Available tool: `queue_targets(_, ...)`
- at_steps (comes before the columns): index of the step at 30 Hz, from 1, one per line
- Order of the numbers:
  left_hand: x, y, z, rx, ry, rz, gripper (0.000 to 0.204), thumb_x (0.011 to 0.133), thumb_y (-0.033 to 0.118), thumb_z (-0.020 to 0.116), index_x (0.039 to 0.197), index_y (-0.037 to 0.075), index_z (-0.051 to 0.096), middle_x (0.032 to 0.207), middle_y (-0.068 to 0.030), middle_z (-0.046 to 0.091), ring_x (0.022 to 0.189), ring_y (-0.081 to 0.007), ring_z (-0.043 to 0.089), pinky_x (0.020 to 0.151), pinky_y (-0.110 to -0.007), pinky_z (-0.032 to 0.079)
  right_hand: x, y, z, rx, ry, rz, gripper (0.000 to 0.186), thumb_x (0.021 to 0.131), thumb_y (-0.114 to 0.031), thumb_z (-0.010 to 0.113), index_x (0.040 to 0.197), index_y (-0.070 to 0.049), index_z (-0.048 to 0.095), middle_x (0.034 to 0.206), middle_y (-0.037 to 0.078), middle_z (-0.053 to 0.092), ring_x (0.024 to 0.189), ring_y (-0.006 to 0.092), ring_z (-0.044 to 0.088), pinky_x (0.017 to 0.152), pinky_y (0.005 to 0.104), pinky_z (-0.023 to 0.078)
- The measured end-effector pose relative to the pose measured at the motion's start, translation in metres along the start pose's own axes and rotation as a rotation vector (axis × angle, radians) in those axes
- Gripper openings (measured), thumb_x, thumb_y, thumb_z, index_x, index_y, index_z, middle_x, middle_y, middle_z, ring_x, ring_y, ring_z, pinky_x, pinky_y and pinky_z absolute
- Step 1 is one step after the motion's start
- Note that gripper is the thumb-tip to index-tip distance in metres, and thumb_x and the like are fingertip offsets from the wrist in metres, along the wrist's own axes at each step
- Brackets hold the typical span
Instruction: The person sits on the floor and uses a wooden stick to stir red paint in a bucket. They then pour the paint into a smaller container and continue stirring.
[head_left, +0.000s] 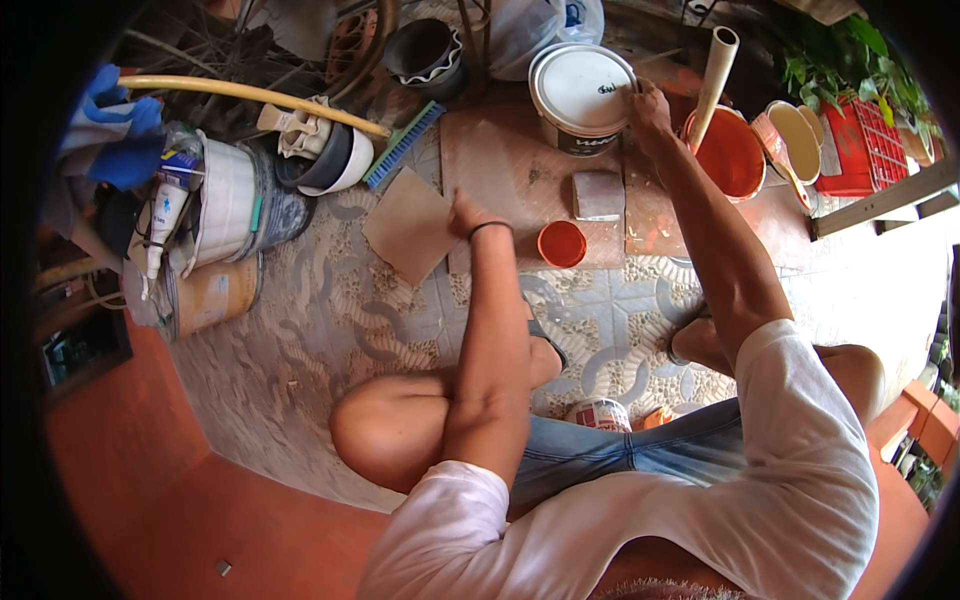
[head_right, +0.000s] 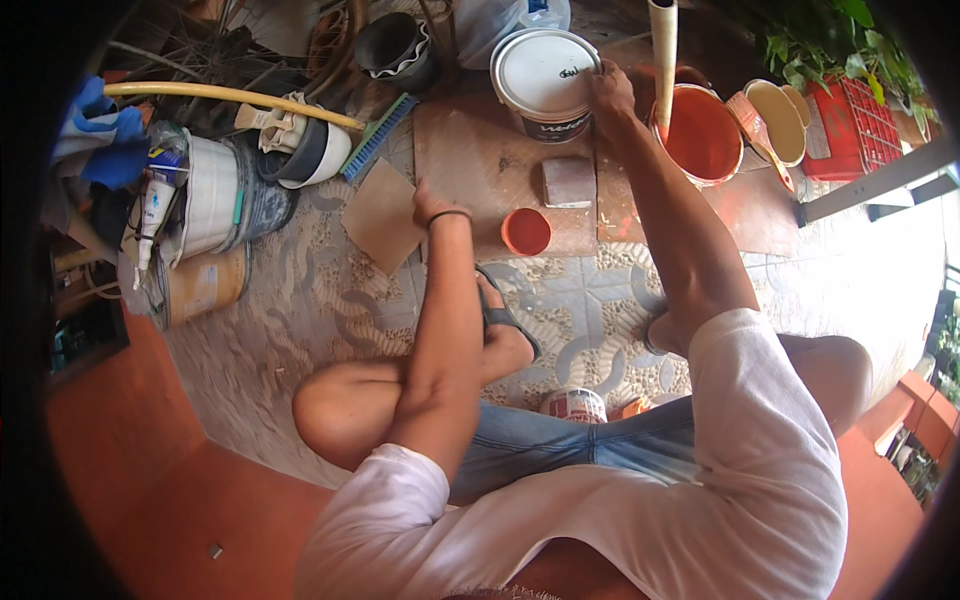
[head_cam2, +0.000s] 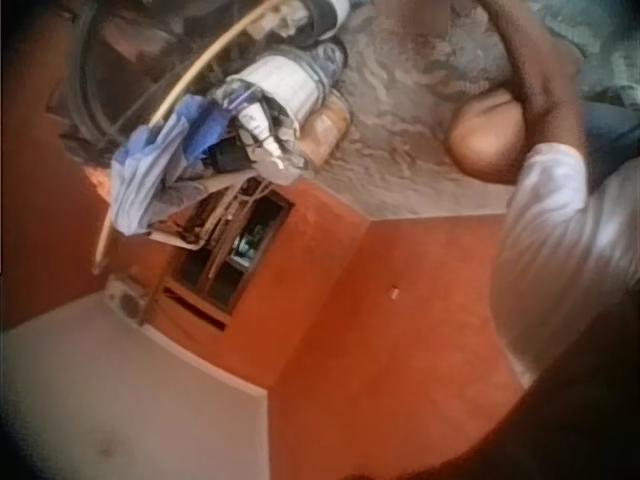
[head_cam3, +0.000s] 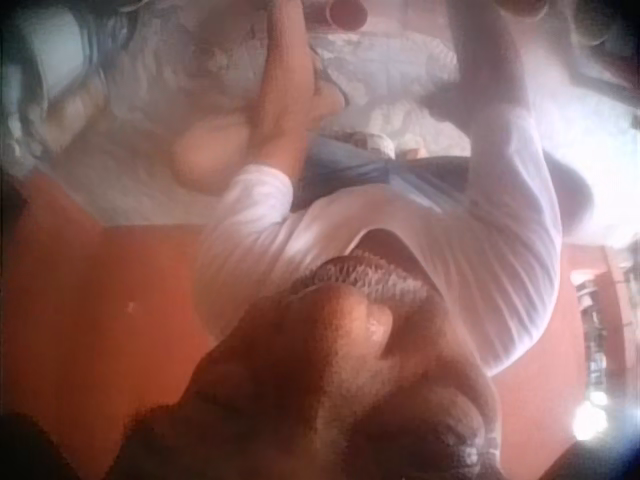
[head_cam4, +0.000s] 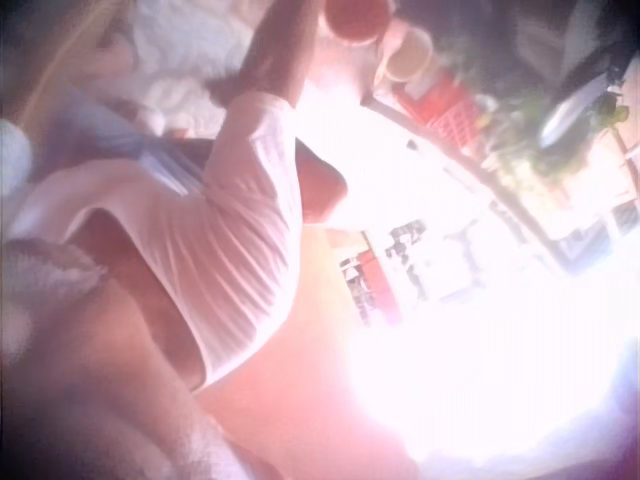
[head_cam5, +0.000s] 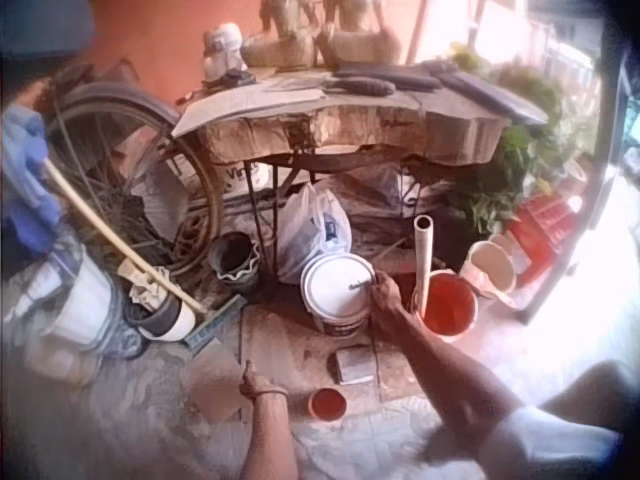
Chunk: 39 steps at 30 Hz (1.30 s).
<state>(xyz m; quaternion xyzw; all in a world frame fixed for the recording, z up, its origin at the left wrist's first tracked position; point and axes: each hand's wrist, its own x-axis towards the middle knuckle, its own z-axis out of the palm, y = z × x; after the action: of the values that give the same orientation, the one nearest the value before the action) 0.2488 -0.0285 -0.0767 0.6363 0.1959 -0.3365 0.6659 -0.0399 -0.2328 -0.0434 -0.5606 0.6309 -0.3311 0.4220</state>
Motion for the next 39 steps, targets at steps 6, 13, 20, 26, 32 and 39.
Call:
queue_targets(6,-0.054,0.007,0.092,0.369,-0.693,0.139,0.052,0.104,0.039,0.077,0.146,0.008,0.07,0.144,-0.0068,0.07,0.13,-0.0249,0.063,0.107,-0.049,0.05,-0.032,-0.011,0.005,-0.034,0.138,0.176,0.047,0.099,-0.03,0.071,0.135,-0.001,0.072,0.129,0.028,0.076,0.118,0.0424,0.076,0.105,0.0493,0.058)
queue_targets(13,-0.032,-0.007,0.146,0.381,-0.708,0.368,0.031,0.097,0.01,0.084,0.122,-0.007,0.077,0.112,-0.0124,0.081,0.097,-0.019,0.074,0.091,-0.033,0.059,-0.08,-0.022,0.005,0.005,0.055,0.232,0.047,0.103,-0.021,0.072,0.14,0.008,0.064,0.128,0.022,0.074,0.108,0.0299,0.077,0.085,0.04,0.07)
queue_targets(20,-0.003,0.004,0.101,0.408,-0.535,0.343,0.025,0.095,0.008,0.083,0.116,-0.005,0.079,0.108,-0.0116,0.081,0.098,-0.0187,0.074,0.09,-0.034,0.06,-0.101,-0.023,0.025,0.115,-0.025,0.219,0.052,0.101,-0.021,0.074,0.143,0.006,0.064,0.128,0.021,0.074,0.11,0.0292,0.077,0.088,0.0399,0.069)
queue_targets(26,-0.007,0.02,0.063,0.363,-0.465,0.099,0.018,0.099,0.023,0.08,0.114,0.013,0.078,0.106,-0.0003,0.074,0.094,-0.0172,0.071,0.072,-0.034,0.061,-0.12,-0.043,0.014,-0.208,-0.151,0.072,0.059,0.094,-0.04,0.079,0.139,-0.002,0.07,0.133,0.025,0.075,0.127,0.0413,0.071,0.11,0.049,0.055)
queue_targets(32,0.01,0.014,0.063,0.164,-0.578,-0.124,0.014,0.1,0.025,0.08,0.096,0.012,0.074,0.079,0.0014,0.063,0.062,-0.0118,0.061,0.051,-0.03,0.049,-0.084,-0.101,0.04,-0.572,-0.163,-0.854,0.046,0.099,-0.025,0.075,0.141,-0.008,0.067,0.142,0.015,0.068,0.136,0.0391,0.061,0.113,0.0502,0.052)
queue_targets(39,0.0,0.011,0.077,0.166,-0.481,0.017,0.029,0.096,0.026,0.087,0.1,-0.002,0.082,0.091,-0.0062,0.075,0.074,-0.0169,0.066,0.059,-0.038,0.05,-0.025,-0.152,0.101,-0.99,-0.754,-0.796,0.05,0.099,-0.033,0.082,0.141,-0.011,0.071,0.145,0.014,0.069,0.139,0.0375,0.063,0.117,0.0512,0.052)
